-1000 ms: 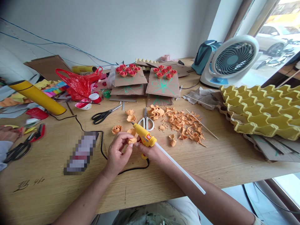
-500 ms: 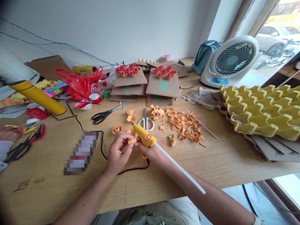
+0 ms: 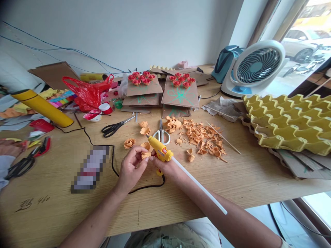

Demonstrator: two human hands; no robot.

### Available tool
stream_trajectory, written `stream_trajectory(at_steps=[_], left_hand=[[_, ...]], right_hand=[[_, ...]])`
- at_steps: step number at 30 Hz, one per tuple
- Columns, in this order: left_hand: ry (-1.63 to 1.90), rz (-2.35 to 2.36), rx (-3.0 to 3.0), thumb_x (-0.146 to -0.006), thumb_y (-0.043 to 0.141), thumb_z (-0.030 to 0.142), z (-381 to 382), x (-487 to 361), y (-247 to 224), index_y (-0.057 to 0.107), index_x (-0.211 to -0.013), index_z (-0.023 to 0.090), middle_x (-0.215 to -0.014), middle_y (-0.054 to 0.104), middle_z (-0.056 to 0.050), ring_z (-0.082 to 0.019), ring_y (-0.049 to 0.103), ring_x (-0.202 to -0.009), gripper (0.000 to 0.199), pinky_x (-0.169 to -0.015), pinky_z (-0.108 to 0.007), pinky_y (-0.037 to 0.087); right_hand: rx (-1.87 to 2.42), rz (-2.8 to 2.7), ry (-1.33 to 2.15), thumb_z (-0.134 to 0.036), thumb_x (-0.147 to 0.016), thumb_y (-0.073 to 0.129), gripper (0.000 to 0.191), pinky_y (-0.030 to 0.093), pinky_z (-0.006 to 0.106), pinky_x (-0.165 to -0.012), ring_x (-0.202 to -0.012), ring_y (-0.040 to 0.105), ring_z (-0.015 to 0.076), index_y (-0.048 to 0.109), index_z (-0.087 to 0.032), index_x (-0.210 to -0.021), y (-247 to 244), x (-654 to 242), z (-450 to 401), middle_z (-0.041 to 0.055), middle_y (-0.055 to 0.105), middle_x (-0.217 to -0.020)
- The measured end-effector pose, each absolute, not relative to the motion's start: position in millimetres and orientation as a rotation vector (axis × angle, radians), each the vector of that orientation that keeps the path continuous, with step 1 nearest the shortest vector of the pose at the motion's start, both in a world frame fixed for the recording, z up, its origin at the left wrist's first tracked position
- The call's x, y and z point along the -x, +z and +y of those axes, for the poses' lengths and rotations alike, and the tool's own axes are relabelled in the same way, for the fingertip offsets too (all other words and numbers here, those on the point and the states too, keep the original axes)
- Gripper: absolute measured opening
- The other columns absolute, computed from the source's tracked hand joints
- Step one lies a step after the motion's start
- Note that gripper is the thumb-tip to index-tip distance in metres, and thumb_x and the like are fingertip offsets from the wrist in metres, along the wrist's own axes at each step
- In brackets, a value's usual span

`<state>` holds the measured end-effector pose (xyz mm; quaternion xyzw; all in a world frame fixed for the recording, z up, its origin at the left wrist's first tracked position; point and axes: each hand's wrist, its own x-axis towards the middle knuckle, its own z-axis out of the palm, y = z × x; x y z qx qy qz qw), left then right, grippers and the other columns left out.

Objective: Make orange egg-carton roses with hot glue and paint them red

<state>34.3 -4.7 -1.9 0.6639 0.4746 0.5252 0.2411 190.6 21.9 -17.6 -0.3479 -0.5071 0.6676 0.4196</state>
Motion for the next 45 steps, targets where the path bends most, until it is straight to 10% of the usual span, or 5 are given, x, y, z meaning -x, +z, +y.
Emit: stream_trajectory(at_steps=[5,31,45], left_hand=[[1.454,1.215,-1.791,-0.088,0.062,0.011,-4.0,-34.6,-4.0,0.066,-0.111,0.02,-0.112,0.064,-0.008,-0.02,0.067,-0.105,0.025,-0.086,-0.029,0.06],[1.425,1.284,-1.742,-0.089,0.073,0.027,-6.1,-34.1,-5.5,0.062,-0.103,0.02,-0.089,0.064,-0.002,-0.012,0.059,-0.071,0.018,-0.069,-0.026,0.052],[1.487,1.118,-1.807,-0.093,0.07,0.024,-3.8,-33.4,-2.3,0.064,-0.094,0.019,-0.098,0.065,-0.006,-0.017,0.066,-0.092,0.008,-0.077,-0.026,0.056]], right_hand=[[0.829,-1.257,1.655,-0.053,-0.088,0.07,0.034,0.04,0.025,-0.056,-0.059,0.048,0.0111,0.056,-0.021,-0.088,-28.8,-191.8,24.0,-0.0041,0.054,-0.069],[0.667,-1.094,1.798,-0.049,-0.086,0.08,0.031,0.04,0.025,-0.058,-0.065,0.052,0.0119,0.072,-0.025,-0.102,-31.6,-192.6,22.9,-0.0005,0.062,-0.08],[0.704,-0.898,1.85,-0.056,-0.076,0.083,0.043,0.04,0.025,-0.057,-0.061,0.052,0.0117,0.072,-0.022,-0.1,-24.3,-193.4,24.0,-0.0013,0.061,-0.073]])
